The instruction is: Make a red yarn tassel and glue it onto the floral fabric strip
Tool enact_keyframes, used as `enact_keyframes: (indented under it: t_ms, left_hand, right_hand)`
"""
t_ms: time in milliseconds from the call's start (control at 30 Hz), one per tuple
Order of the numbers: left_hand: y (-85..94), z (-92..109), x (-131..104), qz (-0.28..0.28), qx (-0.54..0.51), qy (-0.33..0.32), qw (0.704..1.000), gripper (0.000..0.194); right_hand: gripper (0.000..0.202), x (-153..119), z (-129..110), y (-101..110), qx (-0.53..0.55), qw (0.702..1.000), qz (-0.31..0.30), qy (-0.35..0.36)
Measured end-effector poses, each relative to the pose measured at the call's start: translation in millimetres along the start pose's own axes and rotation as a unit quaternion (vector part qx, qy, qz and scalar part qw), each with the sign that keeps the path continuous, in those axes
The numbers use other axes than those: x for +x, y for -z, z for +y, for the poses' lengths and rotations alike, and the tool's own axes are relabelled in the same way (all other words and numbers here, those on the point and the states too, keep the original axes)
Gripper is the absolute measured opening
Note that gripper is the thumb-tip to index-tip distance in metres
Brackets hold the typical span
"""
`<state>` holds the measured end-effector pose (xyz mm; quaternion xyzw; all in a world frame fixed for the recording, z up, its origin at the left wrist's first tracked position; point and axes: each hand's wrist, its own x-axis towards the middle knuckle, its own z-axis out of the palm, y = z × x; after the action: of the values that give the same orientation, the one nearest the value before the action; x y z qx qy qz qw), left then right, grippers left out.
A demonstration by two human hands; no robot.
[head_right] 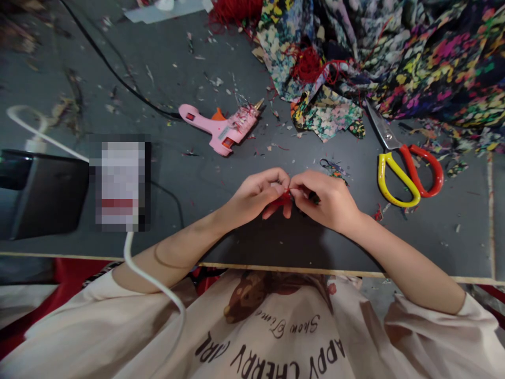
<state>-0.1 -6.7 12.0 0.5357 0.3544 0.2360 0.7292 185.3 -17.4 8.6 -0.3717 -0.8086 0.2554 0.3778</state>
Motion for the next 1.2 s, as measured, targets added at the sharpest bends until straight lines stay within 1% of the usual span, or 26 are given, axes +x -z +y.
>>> enact_keyframes:
  t_ms: [267, 400, 500, 633, 700, 933, 1067, 1200]
  left_hand:
    - [0.6, -1.4, 1.7, -0.016, -0.043, 0.005, 0.999, 0.014]
    - [0.6, 1.7, 2.5, 0.019, -0.039, 0.013, 0.999, 0.014]
    - [1.7, 3.0, 2.2, 0.031, -0.026, 0.005, 0.999, 0.019]
    - [3.1, 0.3, 1.7, 0.001, -0.015, 0.002, 1.0, 0.031]
    - [3.1, -1.4, 1.9, -0.005, -0.01, 0.008, 1.0, 0.033]
    - [2.8, -3.0, 4.2, 0.035, -0.037, -0.017, 0.999, 0.029]
    - [2.7, -1.5, 2.8, 0.04, -0.012, -0.003, 0.999, 0.024]
    - [1.1, 0.4, 1.9, 0.065, -0.01, -0.019, 0.998, 0.018]
  right_hand:
    - [0.013, -1.1, -0.2, -1.1, -0.013, 1.0, -0.002, 0.004]
    - [0.013, -0.3, -0.9, 0.2, -0.015, 1.0, 0.004, 0.006]
    - [0.013, 0.4, -1.2, 1.6, -0.016, 1.0, 0.011, 0.001]
    - [0.013, 0.3, -1.0, 2.5, -0.023, 1.0, 0.015, -0.01]
    - [0.013, -0.2, -0.6, 2.7, -0.02, 1.0, 0.014, -0.01]
    - [0.012, -1.1, -0.3, 3.1, -0.01, 1.0, 0.022, -0.019]
    - [0.013, 0.1, -1.2, 2.7, -0.01, 0.999, 0.021, -0.024]
    - [0.014, 0.4, -0.8, 3.1, -0.013, 1.0, 0.018, -0.02]
